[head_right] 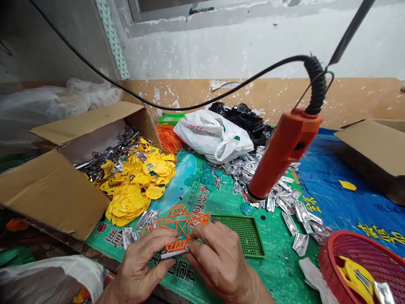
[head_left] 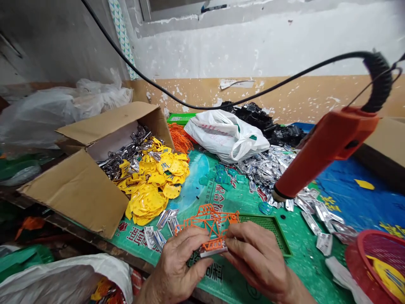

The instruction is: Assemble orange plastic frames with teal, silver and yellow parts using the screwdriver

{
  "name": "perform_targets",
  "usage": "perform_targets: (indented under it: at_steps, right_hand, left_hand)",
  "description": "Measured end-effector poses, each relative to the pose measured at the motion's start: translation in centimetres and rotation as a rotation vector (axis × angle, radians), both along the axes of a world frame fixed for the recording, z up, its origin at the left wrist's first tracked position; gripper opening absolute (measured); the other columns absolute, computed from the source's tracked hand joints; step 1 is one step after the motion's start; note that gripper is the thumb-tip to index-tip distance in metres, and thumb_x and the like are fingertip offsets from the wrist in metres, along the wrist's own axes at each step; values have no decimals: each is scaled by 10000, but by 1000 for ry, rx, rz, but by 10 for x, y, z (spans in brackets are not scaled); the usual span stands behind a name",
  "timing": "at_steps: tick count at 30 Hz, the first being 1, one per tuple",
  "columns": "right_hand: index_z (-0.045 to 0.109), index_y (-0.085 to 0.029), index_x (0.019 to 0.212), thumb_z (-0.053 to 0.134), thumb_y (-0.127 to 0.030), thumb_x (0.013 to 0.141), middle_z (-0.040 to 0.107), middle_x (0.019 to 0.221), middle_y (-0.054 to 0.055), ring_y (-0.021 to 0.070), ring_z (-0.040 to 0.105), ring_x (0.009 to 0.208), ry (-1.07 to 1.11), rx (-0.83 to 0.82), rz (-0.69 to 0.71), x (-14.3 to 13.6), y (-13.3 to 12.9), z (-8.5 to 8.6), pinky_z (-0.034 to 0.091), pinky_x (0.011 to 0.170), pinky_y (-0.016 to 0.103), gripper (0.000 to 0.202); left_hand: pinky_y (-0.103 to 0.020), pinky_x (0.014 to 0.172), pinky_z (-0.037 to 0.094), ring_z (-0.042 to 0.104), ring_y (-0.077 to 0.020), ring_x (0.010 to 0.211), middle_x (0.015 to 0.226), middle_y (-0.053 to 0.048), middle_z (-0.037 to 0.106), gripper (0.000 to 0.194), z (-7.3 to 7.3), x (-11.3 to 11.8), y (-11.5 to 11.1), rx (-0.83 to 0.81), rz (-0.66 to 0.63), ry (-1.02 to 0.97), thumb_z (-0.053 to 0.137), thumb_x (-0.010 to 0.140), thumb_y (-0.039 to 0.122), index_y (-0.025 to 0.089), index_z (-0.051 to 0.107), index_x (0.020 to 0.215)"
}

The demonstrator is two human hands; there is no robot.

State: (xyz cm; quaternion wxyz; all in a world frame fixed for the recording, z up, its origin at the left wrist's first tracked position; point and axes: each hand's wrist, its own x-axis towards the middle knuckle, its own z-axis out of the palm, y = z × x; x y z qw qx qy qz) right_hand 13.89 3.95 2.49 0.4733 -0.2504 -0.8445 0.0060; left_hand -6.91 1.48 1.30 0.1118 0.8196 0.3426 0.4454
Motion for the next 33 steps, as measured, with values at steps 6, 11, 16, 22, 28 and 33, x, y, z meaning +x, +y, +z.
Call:
perform_targets:
  at_steps: [6,11,16,22,28,33]
  right_hand:
    - [647,-128,843,581,-168,901,676,773,65,128,553,639,-45,-50,4,2,1,-1,396,562,260,96]
    - [630,-142,816,540,-167,924,663,764,49,122,516,624,-76,-101,23,6,4,3,369,561,261,143]
    - [612,-145,811,528,-164,929,661,776,47,125,524,643,-103,-150,40,9,7,5,378,583,266,146]
    - [607,-154,785,578,-154,898,656,778,32,124,532,648,-149,-199,96,10,7,5,367,574,270,117]
    - [617,-158,749,546,-116,895,644,790,42,123,522,651,-207,-194,53,12,5,6,363,573,262,167]
    - [602,-150,734,543,-109,892,628,746,45,119,507,627,-173,-153,29,10,6,6,372,561,252,174]
  left_hand:
    - [-197,843,546,693,-148,919,970,-94,719,235,-5,1,5,-44,-34,-66,536,941,285,152,607,1122]
    - [-216,844,545,688,-156,941,989,-79,717,279,-12,4,6,-110,-44,-110,529,942,355,177,602,1145]
    - [-237,853,546,687,-169,968,1024,-86,714,362,-18,5,7,-114,-21,-117,489,948,444,179,601,1167]
    - [-257,855,551,680,-171,970,1004,-95,712,237,-17,7,9,-82,-26,-125,514,944,258,158,611,1136]
    - [-242,863,546,676,-161,962,984,-88,713,249,-15,11,6,-96,-52,-137,542,874,121,149,610,1112]
    - [-233,864,543,678,-151,944,977,-72,713,317,-14,12,4,-121,-35,-132,544,805,41,159,614,1091]
